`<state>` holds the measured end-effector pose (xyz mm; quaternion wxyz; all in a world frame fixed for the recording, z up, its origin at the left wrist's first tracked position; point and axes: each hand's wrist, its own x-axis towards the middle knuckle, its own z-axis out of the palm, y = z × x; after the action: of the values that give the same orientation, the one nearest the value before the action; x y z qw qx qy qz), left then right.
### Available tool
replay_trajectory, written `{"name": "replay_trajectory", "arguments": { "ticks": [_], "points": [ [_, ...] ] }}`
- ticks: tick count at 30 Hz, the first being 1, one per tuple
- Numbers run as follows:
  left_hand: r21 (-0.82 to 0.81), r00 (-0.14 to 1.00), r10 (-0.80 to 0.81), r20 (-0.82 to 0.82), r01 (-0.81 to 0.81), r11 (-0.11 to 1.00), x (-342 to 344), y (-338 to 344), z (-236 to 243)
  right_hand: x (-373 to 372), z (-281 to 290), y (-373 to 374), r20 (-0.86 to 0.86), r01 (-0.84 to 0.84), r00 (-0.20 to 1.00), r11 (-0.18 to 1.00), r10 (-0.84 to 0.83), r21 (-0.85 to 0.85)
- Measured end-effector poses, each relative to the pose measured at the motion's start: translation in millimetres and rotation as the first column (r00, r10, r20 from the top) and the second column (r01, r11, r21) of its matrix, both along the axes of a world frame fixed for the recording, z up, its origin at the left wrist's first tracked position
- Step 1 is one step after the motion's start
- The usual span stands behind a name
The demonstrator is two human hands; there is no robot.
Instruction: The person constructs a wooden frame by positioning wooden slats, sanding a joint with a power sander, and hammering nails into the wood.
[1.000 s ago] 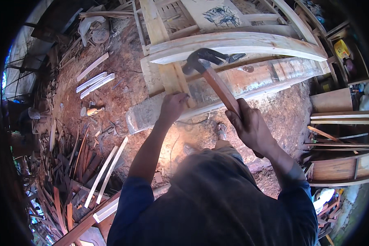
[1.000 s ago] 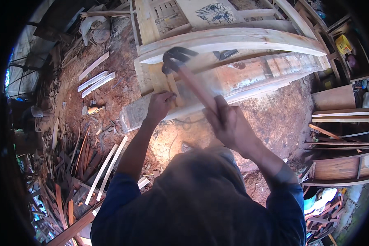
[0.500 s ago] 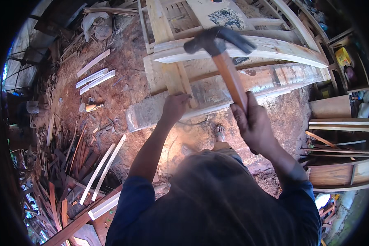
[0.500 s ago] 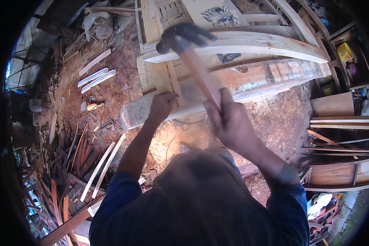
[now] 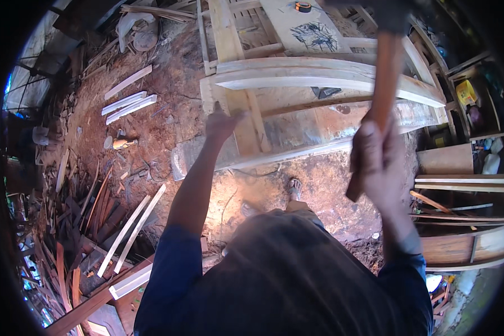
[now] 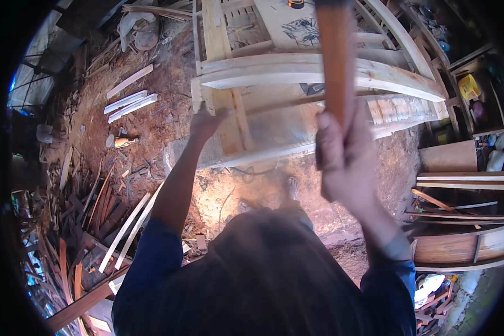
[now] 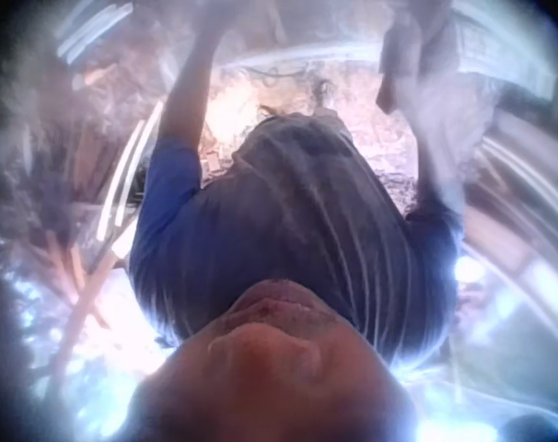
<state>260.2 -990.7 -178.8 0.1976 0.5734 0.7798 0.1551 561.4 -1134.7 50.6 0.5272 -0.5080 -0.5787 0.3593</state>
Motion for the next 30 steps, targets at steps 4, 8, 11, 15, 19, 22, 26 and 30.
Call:
{"name": "replay_trajectory", "arguments": {
  "ticks": [4,8,11,15,19,22,26,30],
  "points": [
    [-0.014,0.929,-0.166,0.332,0.181,0.983,24,9,15,10,-134,-16,0.533,-0.156,0.748,0.886,0.395,-0.437],
    [0.021,0.951,-0.137,0.276,0.136,0.990,10,0,6,18,-38,7,0.448,0.022,0.872,0.898,0.199,-0.440],
    [0.005,0.934,-0.081,0.347,0.085,0.996,3,-2,7,17,27,15,0.140,0.068,0.988,0.997,-0.070,0.021],
    [-0.027,0.946,-0.075,0.314,0.088,0.996,15,3,14,3,-43,-8,0.168,-0.070,0.984,0.991,0.051,0.114],
    [-0.124,0.949,-0.075,0.306,0.118,0.985,22,6,20,10,-130,-21,0.390,-0.051,0.864,0.826,0.319,-0.561],
    [0.040,0.954,-0.120,0.275,0.114,0.993,9,0,10,21,-57,6,0.500,0.093,0.852,0.894,0.157,-0.439],
    [0.004,0.956,-0.080,0.283,0.083,0.997,6,-1,1,7,18,10,0.058,0.083,0.995,0.994,-0.087,0.074],
    [-0.022,0.969,-0.084,0.234,0.092,0.996,19,0,16,1,-85,-22,0.216,-0.045,0.973,0.983,0.083,-0.177]
  ]
}}
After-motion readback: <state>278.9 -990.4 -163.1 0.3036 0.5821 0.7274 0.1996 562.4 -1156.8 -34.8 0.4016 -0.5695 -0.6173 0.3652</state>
